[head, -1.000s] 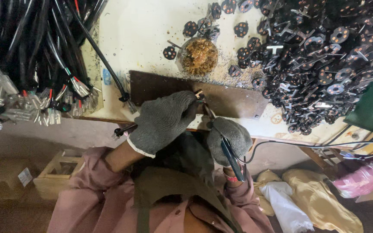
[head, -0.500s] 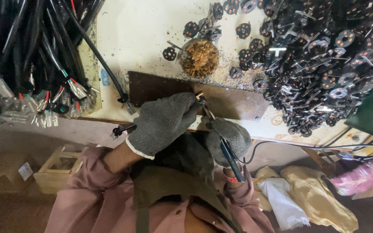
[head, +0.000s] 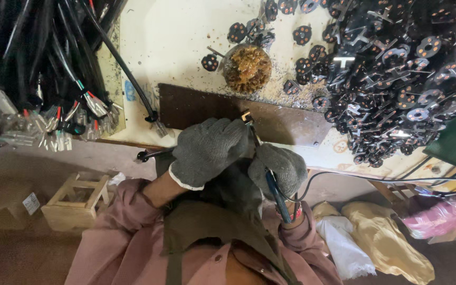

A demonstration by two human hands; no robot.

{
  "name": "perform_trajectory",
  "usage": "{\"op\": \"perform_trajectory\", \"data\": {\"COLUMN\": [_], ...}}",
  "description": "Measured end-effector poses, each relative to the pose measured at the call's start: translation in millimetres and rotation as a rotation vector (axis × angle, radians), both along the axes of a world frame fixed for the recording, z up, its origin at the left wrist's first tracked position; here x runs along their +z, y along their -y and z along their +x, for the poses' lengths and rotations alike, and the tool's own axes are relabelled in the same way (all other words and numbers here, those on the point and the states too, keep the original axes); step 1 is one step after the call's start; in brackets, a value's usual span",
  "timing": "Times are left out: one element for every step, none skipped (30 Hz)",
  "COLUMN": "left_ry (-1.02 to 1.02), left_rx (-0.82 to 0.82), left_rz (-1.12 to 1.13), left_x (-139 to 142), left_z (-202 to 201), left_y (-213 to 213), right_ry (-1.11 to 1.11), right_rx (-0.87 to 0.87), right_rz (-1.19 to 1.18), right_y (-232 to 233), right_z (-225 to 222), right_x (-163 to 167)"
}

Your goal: The person, wearing gloves, solders small electronic components with wires at a workbench using a soldering iron, working on one part at a time and setting finished parts onto a large pile of completed assemblies on the bench.

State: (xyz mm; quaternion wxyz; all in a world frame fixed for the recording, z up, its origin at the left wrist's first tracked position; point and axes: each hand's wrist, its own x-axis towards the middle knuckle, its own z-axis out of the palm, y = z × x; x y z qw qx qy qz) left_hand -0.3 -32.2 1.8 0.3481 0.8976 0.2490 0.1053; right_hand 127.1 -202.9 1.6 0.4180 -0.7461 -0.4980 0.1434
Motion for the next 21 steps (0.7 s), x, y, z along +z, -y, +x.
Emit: {"op": "perform_trajectory", "data": {"left_ry": [0.003,0.007,0.021,0.034,0.048,0.031,0.014,-0.005,0.008,0.020,0.034,0.027,0.015,0.001,0.002,0.007,0.012,0.015,0.017,0.018,0.021], "left_rx": [0.002,0.002,-0.003,-0.006,-0.011,-0.018,-0.022,-0.024,-0.014,-0.004,0.005,0.003,0.003,0.002,-0.003,-0.010,-0.016,-0.013,-0.011,-0.009,-0.010], "left_rz": [0.000,-0.002,0.000,0.002,0.006,0.015,0.022,0.028,0.018,0.008,0.000,-0.004,-0.008,-0.016,-0.029,-0.040,-0.055,-0.058,-0.060,-0.064,-0.076], "left_x": [0,0,0,1,1,2,2,2,2,2,2,2,2,2,2,2,3,3,4,4,4], "left_z": [0,0,0,0,0,0,1,1,2,2,3,3,3,3,3,2,2,2,2,2,2], "left_y": [0,-1,-2,-2,-3,-4,-4,-4,-5,-5,-6,-6,-7,-7,-8,-9,-9,-10,-11,-11,-12], "right_ry": [-0.014,0.007,0.017,0.019,0.005,-0.006,-0.018,-0.033,-0.050,-0.064,-0.084,-0.101,-0.129,-0.124,-0.128,-0.109,-0.089,-0.070,-0.052,-0.067,-0.073], "right_rx": [0.003,-0.013,-0.021,-0.026,-0.038,-0.055,-0.070,-0.080,-0.092,-0.099,-0.115,-0.125,-0.136,-0.132,-0.133,-0.129,-0.124,-0.117,-0.111,-0.120,-0.124], "right_rz": [0.000,0.001,0.001,-0.008,-0.034,-0.056,-0.085,-0.103,-0.123,-0.137,-0.155,-0.168,-0.183,-0.186,-0.192,-0.190,-0.191,-0.194,-0.195,-0.192,-0.185], "right_y": [2,3,6,7,9,10,14,15,17,18,19,21,21,22,23,23,24,24,25,25,26], "right_z": [0,-1,-1,-3,-3,-5,-5,-7,-8,-9,-9,-9,-9,-8,-8,-7,-6,-5,-5,-5,-5], "right_x": [0,-2,-2,-3,-3,-6,-4,-6,-6,-6,-8,-8,-9,-10,-11,-12,-13,-13,-14,-14,-14]}}
